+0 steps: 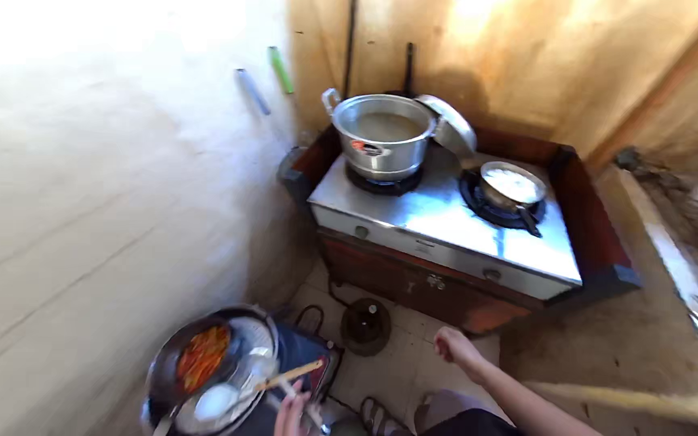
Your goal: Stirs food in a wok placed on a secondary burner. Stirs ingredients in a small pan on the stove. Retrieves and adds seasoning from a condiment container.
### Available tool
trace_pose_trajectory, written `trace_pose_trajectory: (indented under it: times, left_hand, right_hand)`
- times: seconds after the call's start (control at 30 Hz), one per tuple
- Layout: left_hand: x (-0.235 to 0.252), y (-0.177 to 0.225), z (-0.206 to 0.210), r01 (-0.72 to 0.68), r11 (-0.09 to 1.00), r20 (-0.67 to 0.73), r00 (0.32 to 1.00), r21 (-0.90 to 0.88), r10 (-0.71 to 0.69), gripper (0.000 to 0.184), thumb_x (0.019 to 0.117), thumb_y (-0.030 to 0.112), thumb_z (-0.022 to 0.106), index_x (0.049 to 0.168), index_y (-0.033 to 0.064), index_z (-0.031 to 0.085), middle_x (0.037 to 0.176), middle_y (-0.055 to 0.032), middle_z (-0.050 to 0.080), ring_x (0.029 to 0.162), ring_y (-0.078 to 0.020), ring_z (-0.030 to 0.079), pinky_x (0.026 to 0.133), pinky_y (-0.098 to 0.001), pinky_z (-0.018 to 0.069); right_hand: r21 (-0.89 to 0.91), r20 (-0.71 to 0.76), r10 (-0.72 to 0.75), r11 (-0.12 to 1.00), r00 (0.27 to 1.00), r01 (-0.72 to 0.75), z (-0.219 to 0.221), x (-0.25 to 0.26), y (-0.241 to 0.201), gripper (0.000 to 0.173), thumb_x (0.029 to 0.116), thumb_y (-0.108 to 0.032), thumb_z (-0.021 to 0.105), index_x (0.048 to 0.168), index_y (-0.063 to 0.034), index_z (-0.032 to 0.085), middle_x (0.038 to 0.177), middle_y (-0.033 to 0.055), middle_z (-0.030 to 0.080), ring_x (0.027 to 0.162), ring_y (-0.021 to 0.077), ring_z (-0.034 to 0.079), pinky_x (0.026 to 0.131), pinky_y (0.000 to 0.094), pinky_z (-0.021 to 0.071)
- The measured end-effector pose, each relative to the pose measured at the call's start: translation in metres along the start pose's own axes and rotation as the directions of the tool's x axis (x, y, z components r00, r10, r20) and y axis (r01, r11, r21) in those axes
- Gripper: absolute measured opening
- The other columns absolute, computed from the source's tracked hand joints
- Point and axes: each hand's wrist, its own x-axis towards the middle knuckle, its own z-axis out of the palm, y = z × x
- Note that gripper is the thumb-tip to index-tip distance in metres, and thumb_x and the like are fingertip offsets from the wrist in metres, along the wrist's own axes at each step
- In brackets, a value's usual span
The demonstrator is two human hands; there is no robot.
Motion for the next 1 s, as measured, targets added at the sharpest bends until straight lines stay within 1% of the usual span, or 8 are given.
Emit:
trace_pose_trajectory:
  times: [0.07, 0.17, 0.3, 0.4, 0.47, 0.57, 0.83, 1.0]
  left_hand:
    - [-0.023, 0.004, 0.021, -0.001, 1.0, -0.049, 0.999, -0.006, 0.001, 0.029, 0.105, 0.013, 0.045, 0.13, 0.0019, 0.056, 0.105, -0.0008, 0.066, 0.078, -0.0028, 0.062, 0.067, -0.02, 0.0515]
    - [-0.06, -0.007, 0.035, 0.034, 0.997, -0.098, 0.994, -0.066, -0.041, 0.028, 0.1056, 0.011, 0.05, 0.128, -0.0004, 0.061, 0.11, -0.0067, 0.066, 0.085, -0.0076, 0.061, 0.073, -0.0244, 0.0508]
    - [-0.111, -0.048, 0.031, 0.008, 0.982, -0.184, 0.982, -0.188, -0.043, 0.026, 0.105, 0.009, 0.051, 0.126, -0.0022, 0.062, 0.102, -0.0057, 0.066, 0.081, -0.0072, 0.061, 0.076, -0.025, 0.0523]
    - [-0.149, -0.081, 0.019, -0.003, 0.964, -0.275, 0.959, -0.265, -0.072, 0.028, 0.1054, 0.01, 0.05, 0.128, -0.0012, 0.062, 0.098, -0.0049, 0.066, 0.078, -0.0066, 0.061, 0.072, -0.0238, 0.0523]
    - [-0.175, -0.096, 0.007, 0.041, 0.956, -0.314, 0.94, -0.292, -0.136, 0.033, 0.1078, 0.016, 0.049, 0.136, -0.0001, 0.058, 0.109, -0.0079, 0.067, 0.086, -0.0089, 0.064, 0.077, -0.0258, 0.0538]
    - [-0.216, -0.105, -0.022, 0.08, 0.938, -0.404, 0.888, -0.336, -0.221, 0.045, 0.1112, 0.027, 0.041, 0.147, 0.0013, 0.048, 0.133, -0.0154, 0.062, 0.111, -0.0196, 0.062, 0.096, -0.037, 0.0488]
    - [-0.297, -0.141, -0.121, -0.193, 0.853, -0.767, 0.563, -0.485, -0.308, 0.034, 0.1112, 0.017, 0.036, 0.133, -0.0012, 0.055, 0.108, -0.0081, 0.066, 0.085, -0.0099, 0.063, 0.076, -0.0261, 0.0517]
    - [-0.34, -0.144, -0.227, -0.298, 0.876, -0.897, 0.35, -0.38, -0.27, 0.033, 0.1104, 0.017, 0.036, 0.131, -0.0016, 0.055, 0.108, -0.0076, 0.065, 0.087, -0.0089, 0.063, 0.078, -0.0244, 0.052]
  right_hand:
    - [-0.163, 0.303, -0.086, 0.977, 0.949, 0.141, 0.031, -0.019, -0.012, 0.038, 0.1135, -0.021, 0.031, 0.12, 0.0035, 0.059, 0.091, 0.0061, 0.065, 0.071, 0.0098, 0.06, 0.068, 0.0273, 0.0517]
    - [-0.3, 0.674, -0.077, 0.88, 0.735, 0.367, 0.071, -0.062, -0.032, 0.046, 0.1134, -0.027, 0.025, 0.129, 0.0028, 0.057, 0.093, 0.0033, 0.068, 0.069, 0.0059, 0.061, 0.068, 0.0245, 0.0531]
    - [-0.354, 0.866, 0.054, 0.767, 0.497, 0.535, 0.1, -0.103, -0.027, 0.037, 0.1119, -0.026, 0.036, 0.127, 0.002, 0.056, 0.092, 0.0032, 0.067, 0.067, 0.005, 0.06, 0.066, 0.0239, 0.0533]
    - [-0.38, 0.9, 0.154, 0.739, 0.409, 0.557, 0.109, -0.116, 0.008, 0.025, 0.1092, -0.019, 0.044, 0.119, 0.0018, 0.056, 0.086, 0.0028, 0.066, 0.064, 0.0053, 0.059, 0.061, 0.0236, 0.0513]
    - [-0.401, 0.895, 0.192, 0.74, 0.402, 0.54, 0.112, -0.124, 0.031, 0.021, 0.1092, -0.016, 0.044, 0.115, 0.0002, 0.055, 0.081, -0.0001, 0.065, 0.058, 0.0035, 0.057, 0.056, 0.0208, 0.0498]
    - [-0.411, 0.882, 0.166, 0.728, 0.441, 0.548, 0.134, -0.134, 0.046, 0.024, 0.1101, -0.013, 0.042, 0.117, 0.0042, 0.057, 0.078, 0.0005, 0.061, 0.056, 0.0039, 0.053, 0.053, 0.0201, 0.047]
    - [-0.536, 0.712, 0.017, 0.66, 0.702, 0.527, 0.268, -0.081, 0.037, 0.031, 0.1127, -0.014, 0.038, 0.126, 0.0071, 0.056, 0.079, 0.0029, 0.051, 0.056, 0.006, 0.041, 0.053, 0.0221, 0.0364]
    - [-0.582, 0.648, -0.05, 0.611, 0.76, 0.536, 0.354, -0.06, 0.051, 0.034, 0.1127, -0.019, 0.039, 0.13, 0.0041, 0.057, 0.083, 0.0049, 0.051, 0.059, 0.0093, 0.042, 0.057, 0.0263, 0.0391]
